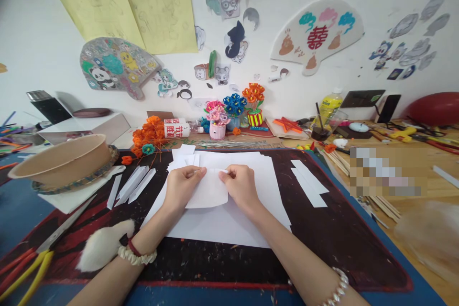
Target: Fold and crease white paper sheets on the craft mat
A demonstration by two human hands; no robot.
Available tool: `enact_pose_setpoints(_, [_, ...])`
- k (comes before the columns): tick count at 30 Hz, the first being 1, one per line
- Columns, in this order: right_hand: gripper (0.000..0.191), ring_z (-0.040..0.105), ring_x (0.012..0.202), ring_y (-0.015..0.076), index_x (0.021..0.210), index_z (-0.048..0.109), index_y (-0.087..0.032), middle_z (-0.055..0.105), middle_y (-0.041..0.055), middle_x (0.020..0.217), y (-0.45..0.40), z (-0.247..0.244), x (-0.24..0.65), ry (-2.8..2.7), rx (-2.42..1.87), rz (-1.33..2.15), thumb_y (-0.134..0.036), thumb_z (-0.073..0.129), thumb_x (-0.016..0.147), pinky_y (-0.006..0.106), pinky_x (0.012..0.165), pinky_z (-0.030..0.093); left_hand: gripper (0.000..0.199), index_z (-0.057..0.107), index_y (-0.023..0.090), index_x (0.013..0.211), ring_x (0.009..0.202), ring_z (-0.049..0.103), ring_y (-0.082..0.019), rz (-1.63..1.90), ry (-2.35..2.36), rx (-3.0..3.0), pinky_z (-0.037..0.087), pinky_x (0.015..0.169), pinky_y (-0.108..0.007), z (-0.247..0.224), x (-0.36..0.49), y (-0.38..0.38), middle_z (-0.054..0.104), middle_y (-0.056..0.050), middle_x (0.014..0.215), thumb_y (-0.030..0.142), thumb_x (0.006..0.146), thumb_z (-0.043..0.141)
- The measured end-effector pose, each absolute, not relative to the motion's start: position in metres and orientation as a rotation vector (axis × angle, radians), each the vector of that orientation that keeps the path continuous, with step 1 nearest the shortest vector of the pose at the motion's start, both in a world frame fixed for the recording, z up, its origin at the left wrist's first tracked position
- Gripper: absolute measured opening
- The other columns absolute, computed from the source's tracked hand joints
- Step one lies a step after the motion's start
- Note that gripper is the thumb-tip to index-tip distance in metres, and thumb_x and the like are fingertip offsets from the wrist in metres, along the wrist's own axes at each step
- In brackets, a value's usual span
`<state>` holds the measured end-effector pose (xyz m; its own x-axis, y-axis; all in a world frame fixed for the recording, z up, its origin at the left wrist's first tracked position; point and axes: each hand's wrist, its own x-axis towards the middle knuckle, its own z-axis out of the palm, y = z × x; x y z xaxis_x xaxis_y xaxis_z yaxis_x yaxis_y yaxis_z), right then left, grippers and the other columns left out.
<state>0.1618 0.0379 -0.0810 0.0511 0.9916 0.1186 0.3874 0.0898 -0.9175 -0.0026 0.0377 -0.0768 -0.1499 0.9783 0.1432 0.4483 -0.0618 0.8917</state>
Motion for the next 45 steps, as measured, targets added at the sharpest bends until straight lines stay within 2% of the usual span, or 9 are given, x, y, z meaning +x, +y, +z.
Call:
enact_pose_setpoints(16, [0.028,0.036,0.05,0.0121,0.049,0.051,-0.018,0.041,-0.003,0.048,0.0377,-0.0806,0.1619,-1.469,-1.458,0.851,-0.037,0.057,0.07,0.026,0.047,0.025,0.035,0.076,0.017,0.08,0.056,0.058,-0.016,1.153,1.663,1.547,0.036,0.049,-0.023,-0.0766,-0.0032,0.0375,0.07,-0.003,0.061,0.048,0.073,0.064])
enact_pose_setpoints(24, [0.027,0.037,0.049,0.0122,0.05,0.053,-0.018,0.044,-0.0026,0.047,0.0386,-0.0828,0.1616,-1.465,-1.469,0.845,-0.036,0.059,0.07,0.026,0.046,0.025,0.032,0.076,0.017,0.075,0.06,0.06,-0.018,1.175,1.669,1.534,0.036,0.05,-0.023,-0.0739,-0.0023,0.0358,0.069,-0.003,0.061,0.046,0.072,0.064])
enact_pose_setpoints(31, [0.029,0.043,0.048,0.0131,0.049,0.051,-0.019,0.049,-0.0021,0.046,0.0357,-0.0792,0.1636,-1.478,-1.478,0.831,-0.036,0.058,0.072,0.026,0.048,0.029,0.033,0.074,0.015,0.073,0.05,0.051,-0.014,1.217,1.646,1.492,0.031,0.048,-0.022,-0.0736,-0.0024,0.0344,0.061,0.0,0.051,0.046,0.071,0.064])
enact_pose_setpoints(34, [0.028,0.05,0.053,0.0149,0.055,0.055,-0.019,0.057,-0.0005,0.053,0.0355,-0.0775,0.1641,-1.484,-1.424,0.873,-0.039,0.059,0.073,0.026,0.052,0.034,0.034,0.074,0.015,0.076,0.048,0.048,-0.012,1.247,1.614,1.468,0.03,0.047,-0.022,-0.0726,-0.0028,0.034,0.059,0.001,0.05,0.047,0.071,0.065])
enact_pose_setpoints(38, [0.028,0.062,0.068,0.0198,0.077,0.066,-0.017,0.069,0.0058,0.075,0.0349,-0.0742,0.164,-1.382,-1.227,1.127,-0.045,0.065,0.072,0.029,0.06,0.045,0.036,0.072,0.014,0.078,0.048,0.049,-0.012,1.308,1.562,1.421,0.031,0.046,-0.022,-0.0721,-0.0036,0.0348,0.06,0.001,0.053,0.049,0.071,0.064])
enact_pose_setpoints(40, [0.031,0.063,0.07,0.021,0.081,0.068,-0.016,0.07,0.0076,0.078,0.0348,-0.0735,0.1645,-1.387,-1.185,1.227,-0.045,0.068,0.07,0.03,0.062,0.047,0.038,0.07,0.014,0.08,0.049,0.05,-0.012,1.334,1.531,1.396,0.033,0.046,-0.022,-0.0718,-0.0038,0.0354,0.062,0.0,0.056,0.05,0.072,0.063])
enact_pose_setpoints(43, [0.031,0.061,0.064,0.0194,0.07,0.067,-0.016,0.069,0.0066,0.07,0.0354,-0.0746,0.1658,-1.43,-1.23,1.205,-0.047,0.068,0.071,0.029,0.058,0.044,0.041,0.068,0.014,0.084,0.051,0.05,-0.012,1.347,1.483,1.369,0.035,0.047,-0.022,-0.0706,-0.0043,0.036,0.062,0.0,0.058,0.053,0.072,0.063])
enact_pose_setpoints(45, [0.033,0.058,0.059,0.0176,0.063,0.064,-0.016,0.066,0.0044,0.064,0.0359,-0.076,0.1665,-1.411,-1.261,1.148,-0.048,0.067,0.071,0.029,0.056,0.042,0.039,0.065,0.015,0.077,0.05,0.048,-0.011,1.308,1.498,1.412,0.032,0.046,-0.021,-0.07,-0.0046,0.0359,0.057,0.002,0.054,0.053,0.071,0.065])
